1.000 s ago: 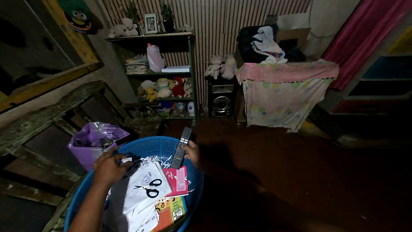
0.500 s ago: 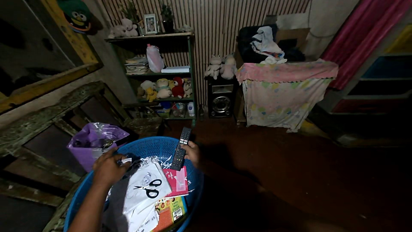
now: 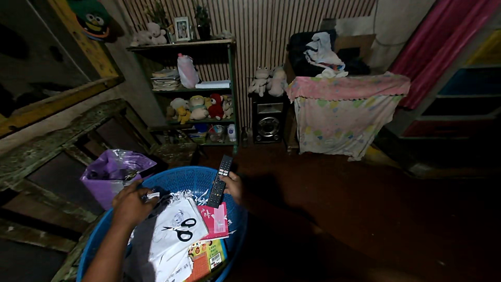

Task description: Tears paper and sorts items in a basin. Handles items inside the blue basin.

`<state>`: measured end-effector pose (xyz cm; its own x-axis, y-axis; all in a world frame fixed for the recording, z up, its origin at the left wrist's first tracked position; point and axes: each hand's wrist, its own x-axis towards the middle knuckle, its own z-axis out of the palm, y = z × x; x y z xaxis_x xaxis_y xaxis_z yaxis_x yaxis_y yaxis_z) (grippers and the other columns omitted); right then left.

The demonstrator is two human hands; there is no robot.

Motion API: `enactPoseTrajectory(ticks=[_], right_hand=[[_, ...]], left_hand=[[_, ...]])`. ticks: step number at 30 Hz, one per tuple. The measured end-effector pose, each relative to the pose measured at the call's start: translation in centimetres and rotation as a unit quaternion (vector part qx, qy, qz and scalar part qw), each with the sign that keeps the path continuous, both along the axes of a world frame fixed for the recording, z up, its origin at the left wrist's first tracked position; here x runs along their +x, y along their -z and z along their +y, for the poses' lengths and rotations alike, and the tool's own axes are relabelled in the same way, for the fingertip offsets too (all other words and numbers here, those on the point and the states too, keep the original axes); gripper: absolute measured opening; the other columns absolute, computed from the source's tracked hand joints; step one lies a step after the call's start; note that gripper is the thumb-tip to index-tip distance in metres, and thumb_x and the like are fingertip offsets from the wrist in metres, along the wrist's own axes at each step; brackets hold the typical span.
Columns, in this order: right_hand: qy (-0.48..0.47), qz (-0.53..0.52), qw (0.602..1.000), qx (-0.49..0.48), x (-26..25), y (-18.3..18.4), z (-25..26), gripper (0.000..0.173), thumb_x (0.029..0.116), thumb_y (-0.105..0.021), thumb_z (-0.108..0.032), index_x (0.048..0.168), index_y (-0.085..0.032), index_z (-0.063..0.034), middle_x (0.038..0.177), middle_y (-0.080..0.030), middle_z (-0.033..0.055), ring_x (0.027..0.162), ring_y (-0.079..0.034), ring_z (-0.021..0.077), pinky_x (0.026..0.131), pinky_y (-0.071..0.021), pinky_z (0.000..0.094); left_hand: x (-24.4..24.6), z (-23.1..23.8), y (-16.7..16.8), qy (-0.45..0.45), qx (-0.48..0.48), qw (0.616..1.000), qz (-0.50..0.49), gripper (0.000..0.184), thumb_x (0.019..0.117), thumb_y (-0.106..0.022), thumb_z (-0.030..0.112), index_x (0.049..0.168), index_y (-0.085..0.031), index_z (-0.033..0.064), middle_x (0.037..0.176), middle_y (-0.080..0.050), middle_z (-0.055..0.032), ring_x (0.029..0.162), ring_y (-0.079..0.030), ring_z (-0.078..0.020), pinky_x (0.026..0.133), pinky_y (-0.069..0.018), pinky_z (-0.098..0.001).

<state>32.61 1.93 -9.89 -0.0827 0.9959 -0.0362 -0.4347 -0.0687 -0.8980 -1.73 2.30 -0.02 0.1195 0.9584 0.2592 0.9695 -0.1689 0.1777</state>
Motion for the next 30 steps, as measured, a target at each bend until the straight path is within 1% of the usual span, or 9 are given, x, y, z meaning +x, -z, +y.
enactPoseTrajectory(ticks=[4, 10, 16, 18, 25, 27, 30], right_hand=[[0.005, 0.01, 1.0, -0.007, -0.06, -0.22, -0.15, 0.04, 0.1065, -0.055, -0.026, 0.138, -0.052, -0.0016, 0.119, -0.07, 0.0199, 0.102, -0.072, 0.0304, 0.081, -0.0616, 0.0457], [0.008, 0.008, 1.0, -0.023, -0.07, -0.51, -0.28, 0.041, 0.1072, -0.054, -0.024, 0.14, -0.05, 0.0, 0.119, -0.069, 0.0211, 0.102, -0.072, 0.0313, 0.084, -0.0617, 0.0476], [0.008, 0.002, 0.999, -0.031, -0.07, -0.6, -0.3, 0.04, 0.1071, -0.054, -0.024, 0.139, -0.051, -0.0002, 0.118, -0.07, 0.021, 0.101, -0.072, 0.0314, 0.082, -0.062, 0.0469], [0.005, -0.001, 1.0, -0.029, -0.03, -0.59, -0.37, 0.04, 0.1074, -0.053, -0.024, 0.139, -0.051, -0.0005, 0.118, -0.07, 0.0205, 0.101, -0.072, 0.0309, 0.082, -0.0618, 0.0464], [0.007, -0.01, 1.0, -0.02, 0.02, -0.42, -0.33, 0.04, 0.1076, -0.052, -0.025, 0.139, -0.051, -0.0003, 0.12, -0.069, 0.0199, 0.104, -0.071, 0.0305, 0.084, -0.0615, 0.0472], [0.012, -0.017, 1.0, -0.021, -0.05, -0.38, -0.28, 0.04, 0.1073, -0.053, -0.026, 0.138, -0.052, 0.0, 0.12, -0.069, 0.02, 0.104, -0.071, 0.0302, 0.084, -0.0615, 0.0475], [0.013, -0.002, 1.0, -0.018, -0.11, -0.37, -0.24, 0.042, 0.1073, -0.053, -0.025, 0.14, -0.049, 0.0011, 0.12, -0.068, 0.0217, 0.103, -0.071, 0.0312, 0.085, -0.0619, 0.0481]], left_hand=[[-0.05, 0.01, -0.06, 0.004, 0.002, 1.0, 0.003, 0.025, 0.0849, -0.079, 0.035, 0.097, -0.078, 0.0132, 0.152, -0.051, -0.0157, 0.14, -0.044, -0.0429, 0.112, -0.0313, -0.0691], [-0.14, 0.09, 0.18, 0.005, 0.005, 1.0, 0.002, 0.027, 0.0844, -0.079, 0.037, 0.097, -0.078, 0.0129, 0.152, -0.051, -0.0142, 0.14, -0.044, -0.042, 0.113, -0.0307, -0.0686], [-0.11, 0.1, 0.15, 0.001, -0.001, 1.0, 0.008, 0.027, 0.0859, -0.078, 0.037, 0.098, -0.078, 0.013, 0.153, -0.05, -0.0148, 0.141, -0.043, -0.0416, 0.114, -0.0295, -0.0679], [0.0, 0.0, 0.04, 0.002, 0.001, 1.0, 0.003, 0.026, 0.0854, -0.078, 0.036, 0.098, -0.078, 0.0127, 0.153, -0.05, -0.0159, 0.141, -0.043, -0.0427, 0.114, -0.0294, -0.0681], [-0.09, 0.07, 0.09, -0.002, -0.002, 1.0, 0.006, 0.026, 0.0853, -0.078, 0.037, 0.097, -0.078, 0.0134, 0.153, -0.05, -0.0152, 0.141, -0.043, -0.0423, 0.113, -0.03, -0.0679], [0.0, -0.05, 0.0, -0.004, -0.003, 1.0, 0.004, 0.027, 0.0855, -0.079, 0.036, 0.099, -0.078, 0.0134, 0.153, -0.05, -0.0151, 0.141, -0.043, -0.0424, 0.114, -0.0297, -0.0679], [0.02, -0.09, -0.04, -0.002, -0.006, 1.0, 0.001, 0.027, 0.0859, -0.078, 0.036, 0.1, -0.078, 0.013, 0.154, -0.049, -0.0143, 0.142, -0.042, -0.0414, 0.114, -0.0293, -0.0681]])
